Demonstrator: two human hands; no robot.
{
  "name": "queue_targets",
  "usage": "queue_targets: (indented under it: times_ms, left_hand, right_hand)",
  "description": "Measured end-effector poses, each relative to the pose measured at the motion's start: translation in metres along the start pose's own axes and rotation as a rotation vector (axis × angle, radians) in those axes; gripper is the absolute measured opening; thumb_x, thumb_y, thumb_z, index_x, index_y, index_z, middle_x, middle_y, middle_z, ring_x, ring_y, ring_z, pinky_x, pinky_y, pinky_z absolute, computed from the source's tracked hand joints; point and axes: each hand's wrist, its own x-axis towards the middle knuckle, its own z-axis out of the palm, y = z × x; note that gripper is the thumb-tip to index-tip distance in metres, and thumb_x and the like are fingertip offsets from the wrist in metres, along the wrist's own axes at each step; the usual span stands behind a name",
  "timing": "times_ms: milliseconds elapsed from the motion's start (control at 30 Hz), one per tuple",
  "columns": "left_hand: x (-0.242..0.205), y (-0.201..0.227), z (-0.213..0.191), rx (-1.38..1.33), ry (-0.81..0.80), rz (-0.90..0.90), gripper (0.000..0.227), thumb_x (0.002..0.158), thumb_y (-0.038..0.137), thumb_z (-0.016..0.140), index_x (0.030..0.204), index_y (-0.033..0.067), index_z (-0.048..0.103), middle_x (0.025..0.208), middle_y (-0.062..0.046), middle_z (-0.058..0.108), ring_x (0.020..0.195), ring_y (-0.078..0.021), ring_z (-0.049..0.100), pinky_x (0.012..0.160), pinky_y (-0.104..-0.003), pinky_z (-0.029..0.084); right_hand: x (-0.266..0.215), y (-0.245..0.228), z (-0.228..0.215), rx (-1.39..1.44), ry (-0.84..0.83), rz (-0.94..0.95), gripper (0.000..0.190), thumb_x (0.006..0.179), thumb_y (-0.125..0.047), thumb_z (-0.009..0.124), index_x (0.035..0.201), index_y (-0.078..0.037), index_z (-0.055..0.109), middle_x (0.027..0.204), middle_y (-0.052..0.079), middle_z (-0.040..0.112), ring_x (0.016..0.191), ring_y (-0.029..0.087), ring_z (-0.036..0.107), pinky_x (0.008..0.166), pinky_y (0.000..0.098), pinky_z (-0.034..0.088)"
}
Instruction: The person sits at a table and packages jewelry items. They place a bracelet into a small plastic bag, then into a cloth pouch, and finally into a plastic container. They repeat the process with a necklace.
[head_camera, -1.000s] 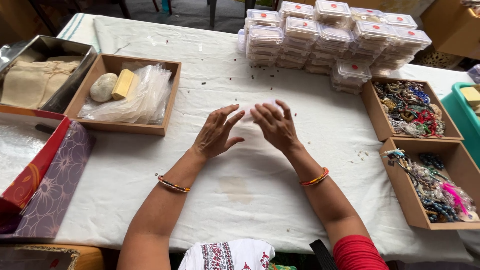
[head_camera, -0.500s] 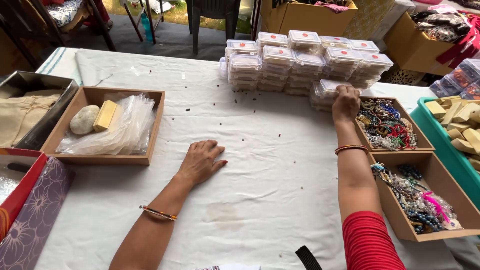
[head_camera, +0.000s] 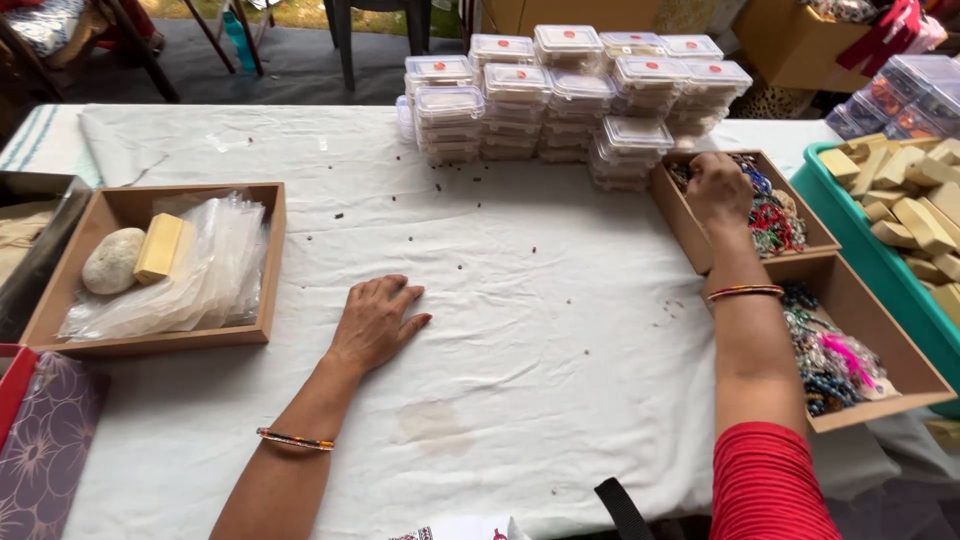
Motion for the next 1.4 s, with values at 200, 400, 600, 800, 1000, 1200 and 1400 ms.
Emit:
queue_targets:
  times_ms: [200, 400, 600, 800, 1000, 1200, 1400]
  left_hand:
    - [-0.001, 0.0, -0.001, 0.025, 0.023, 0.02, 0.052, 0.095, 0.056, 0.058, 0.132, 0.0201, 0.065, 0.137, -0.009, 0.059, 0.131, -0.0235, 0.051, 0.111, -0.045, 0.039]
    - [-0.004, 0.001, 0.001, 0.01, 0.042, -0.009, 0.054, 0.096, 0.058, 0.057, 0.135, 0.0219, 0.065, 0.141, -0.009, 0.058, 0.133, -0.0259, 0.05, 0.114, -0.045, 0.039]
    - [-0.005, 0.003, 0.003, 0.016, 0.029, -0.018, 0.053, 0.097, 0.057, 0.055, 0.136, 0.0236, 0.065, 0.141, -0.008, 0.058, 0.135, -0.0256, 0.049, 0.115, -0.046, 0.037]
    - [-0.007, -0.001, 0.01, 0.032, 0.046, -0.023, 0.053, 0.097, 0.057, 0.054, 0.138, 0.024, 0.064, 0.142, -0.008, 0.058, 0.135, -0.0245, 0.05, 0.117, -0.046, 0.036]
    - [-0.005, 0.001, 0.006, 0.031, 0.026, -0.031, 0.053, 0.097, 0.057, 0.054, 0.138, 0.024, 0.063, 0.143, -0.007, 0.057, 0.135, -0.0249, 0.049, 0.115, -0.045, 0.037]
    - [-0.005, -0.001, 0.009, 0.028, 0.049, -0.02, 0.053, 0.097, 0.057, 0.055, 0.138, 0.0234, 0.064, 0.143, -0.008, 0.057, 0.136, -0.0264, 0.049, 0.115, -0.046, 0.037]
    - [-0.006, 0.001, 0.006, 0.008, 0.031, -0.034, 0.054, 0.097, 0.057, 0.055, 0.138, 0.0233, 0.063, 0.143, -0.009, 0.057, 0.136, -0.0263, 0.049, 0.116, -0.046, 0.037]
  right_hand:
    - [-0.06, 0.121, -0.056, -0.319, -0.497, 0.412, 0.025, 0.092, -0.029, 0.071, 0.114, -0.024, 0.079, 0.115, 0.013, 0.074, 0.11, 0.033, 0.07, 0.096, 0.0491, 0.056]
    - [-0.14, 0.224, -0.014, -0.24, -0.563, 0.479, 0.049, 0.085, -0.048, 0.077, 0.122, -0.016, 0.071, 0.124, 0.019, 0.063, 0.115, 0.04, 0.059, 0.092, 0.0553, 0.05]
    - [-0.146, 0.146, -0.087, 0.138, -0.803, 0.477, 0.048, 0.086, -0.028, 0.075, 0.133, -0.016, 0.071, 0.127, 0.012, 0.074, 0.116, 0.033, 0.07, 0.094, 0.0509, 0.059]
    - [-0.137, 0.074, -0.16, 0.592, -0.974, 0.508, 0.041, 0.082, -0.018, 0.077, 0.122, -0.012, 0.071, 0.113, 0.003, 0.076, 0.103, 0.016, 0.07, 0.084, 0.0349, 0.058]
    - [-0.131, 0.084, -0.173, 0.354, -0.898, 0.249, 0.022, 0.08, -0.012, 0.084, 0.1, -0.006, 0.078, 0.093, 0.011, 0.078, 0.084, 0.021, 0.072, 0.076, 0.0346, 0.059]
    - [-0.083, 0.1, -0.226, 0.592, -0.139, 0.26, 0.01, 0.101, -0.003, 0.067, 0.111, -0.003, 0.065, 0.099, 0.01, 0.07, 0.084, 0.014, 0.069, 0.071, 0.0247, 0.058]
    - [-0.038, 0.077, -0.245, 0.827, 0.268, 0.237, 0.013, 0.107, 0.002, 0.051, 0.114, -0.008, 0.056, 0.093, 0.008, 0.065, 0.069, 0.014, 0.055, 0.054, 0.0248, 0.047]
